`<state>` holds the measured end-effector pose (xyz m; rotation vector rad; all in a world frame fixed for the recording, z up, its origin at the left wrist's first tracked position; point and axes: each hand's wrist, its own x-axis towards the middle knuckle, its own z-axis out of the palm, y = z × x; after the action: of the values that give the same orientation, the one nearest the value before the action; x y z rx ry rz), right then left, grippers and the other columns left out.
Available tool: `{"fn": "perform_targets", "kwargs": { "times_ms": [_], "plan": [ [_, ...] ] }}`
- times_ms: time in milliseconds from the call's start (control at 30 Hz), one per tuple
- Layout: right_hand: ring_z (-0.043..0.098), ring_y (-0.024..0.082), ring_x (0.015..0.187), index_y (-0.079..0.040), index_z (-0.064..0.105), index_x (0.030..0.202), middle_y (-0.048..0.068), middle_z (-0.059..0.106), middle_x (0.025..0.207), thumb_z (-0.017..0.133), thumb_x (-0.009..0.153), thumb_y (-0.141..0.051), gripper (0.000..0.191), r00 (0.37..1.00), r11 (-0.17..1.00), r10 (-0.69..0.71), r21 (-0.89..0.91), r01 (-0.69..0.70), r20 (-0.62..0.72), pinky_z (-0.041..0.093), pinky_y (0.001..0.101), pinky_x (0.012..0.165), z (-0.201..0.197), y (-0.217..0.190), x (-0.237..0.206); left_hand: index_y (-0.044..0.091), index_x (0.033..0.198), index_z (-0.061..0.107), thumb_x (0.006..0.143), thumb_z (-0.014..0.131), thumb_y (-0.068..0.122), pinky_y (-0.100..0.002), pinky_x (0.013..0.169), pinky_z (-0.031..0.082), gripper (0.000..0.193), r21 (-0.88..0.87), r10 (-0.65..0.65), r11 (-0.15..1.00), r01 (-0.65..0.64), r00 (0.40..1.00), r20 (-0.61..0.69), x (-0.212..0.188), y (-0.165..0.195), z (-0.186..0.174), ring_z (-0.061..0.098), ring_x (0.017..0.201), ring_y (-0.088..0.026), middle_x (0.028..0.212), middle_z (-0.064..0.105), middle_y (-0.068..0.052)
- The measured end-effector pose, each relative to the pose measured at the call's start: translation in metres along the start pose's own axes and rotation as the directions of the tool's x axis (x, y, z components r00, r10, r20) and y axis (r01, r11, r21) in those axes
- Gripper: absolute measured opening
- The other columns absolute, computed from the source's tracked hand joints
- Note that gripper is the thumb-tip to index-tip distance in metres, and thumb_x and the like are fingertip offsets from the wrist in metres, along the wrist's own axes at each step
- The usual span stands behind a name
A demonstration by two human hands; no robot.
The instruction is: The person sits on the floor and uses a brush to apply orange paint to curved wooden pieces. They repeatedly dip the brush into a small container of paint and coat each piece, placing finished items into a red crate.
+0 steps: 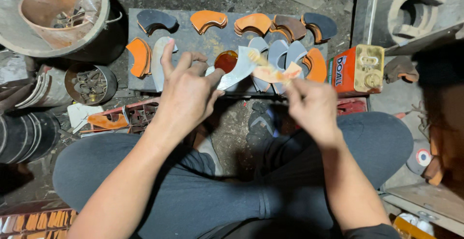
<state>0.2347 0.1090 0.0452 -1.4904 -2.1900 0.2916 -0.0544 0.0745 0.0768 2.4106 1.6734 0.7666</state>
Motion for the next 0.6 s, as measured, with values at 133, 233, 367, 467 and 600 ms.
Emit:
{"fn": "perform_targets", "kwargs": {
  "times_ms": [133, 233, 367, 467, 600],
  "plan": [
    [0.064, 0.039, 0.065, -0.003, 0.074, 0.096, 0.021, 0.064, 0.074, 0.071, 0.102, -0.022, 0.02, 0.961, 0.964, 0.262, -0.014, -0.264, -0.092, 0.048, 0.0446, 0.062, -0.01, 0.022, 0.013, 0.009, 0.117, 0.074, 0.083, 0.08, 0.029, -0.047, 0.111, 0.039, 0.039, -0.549, -0.252, 0.777, 0.307, 0.952, 0.176, 0.001, 0.002, -0.004, 0.067, 0.115, -0.02, 0.109, 0.075, -0.006],
    [0.069, 0.038, 0.072, -0.005, 0.074, 0.106, 0.02, 0.068, 0.081, 0.069, 0.097, -0.02, 0.018, 0.975, 0.979, 0.172, 0.132, -0.154, -0.142, 0.051, 0.0434, 0.065, -0.011, 0.024, 0.02, 0.004, 0.132, 0.067, 0.096, 0.07, 0.032, -0.039, 0.1, 0.05, 0.046, -0.91, -0.315, -0.057, 0.412, 0.857, 0.408, -0.01, 0.013, -0.005, 0.066, 0.113, -0.022, 0.121, 0.075, -0.011],
    [0.065, 0.045, 0.076, -0.005, 0.074, 0.106, 0.024, 0.065, 0.078, 0.068, 0.097, -0.023, 0.021, 0.967, 0.971, 0.212, 0.084, -0.225, 0.142, 0.049, 0.0489, 0.065, 0.008, 0.004, 0.024, -0.002, 0.141, 0.055, 0.104, 0.063, 0.033, -0.039, 0.11, 0.048, 0.051, -0.828, -0.355, -0.554, 0.091, 0.873, 0.334, -0.046, 0.042, 0.018, 0.062, 0.128, -0.027, 0.131, 0.069, -0.016],
    [0.067, 0.044, 0.078, -0.007, 0.075, 0.106, 0.022, 0.067, 0.081, 0.064, 0.097, -0.021, 0.02, 0.987, 0.984, 0.02, 0.173, -0.048, 0.16, 0.051, 0.0504, 0.068, 0.023, -0.006, 0.033, 0.001, 0.141, 0.056, 0.105, 0.063, 0.034, -0.04, 0.113, 0.047, 0.049, -0.791, -0.429, -0.611, -0.036, 0.855, 0.292, -0.065, 0.048, 0.044, 0.061, 0.13, -0.027, 0.131, 0.067, -0.014],
    [0.066, 0.046, 0.079, -0.005, 0.071, 0.098, 0.024, 0.068, 0.08, 0.061, 0.097, -0.018, 0.016, 0.953, 0.996, -0.048, -0.061, 0.07, 0.299, 0.05, 0.0572, 0.071, 0.04, -0.008, 0.047, 0.003, 0.14, 0.055, 0.103, 0.062, 0.036, -0.041, 0.105, 0.048, 0.051, -0.75, -0.508, -0.659, -0.055, 0.768, 0.39, -0.075, 0.042, 0.06, 0.06, 0.127, -0.027, 0.128, 0.067, -0.011]
  ]
}}
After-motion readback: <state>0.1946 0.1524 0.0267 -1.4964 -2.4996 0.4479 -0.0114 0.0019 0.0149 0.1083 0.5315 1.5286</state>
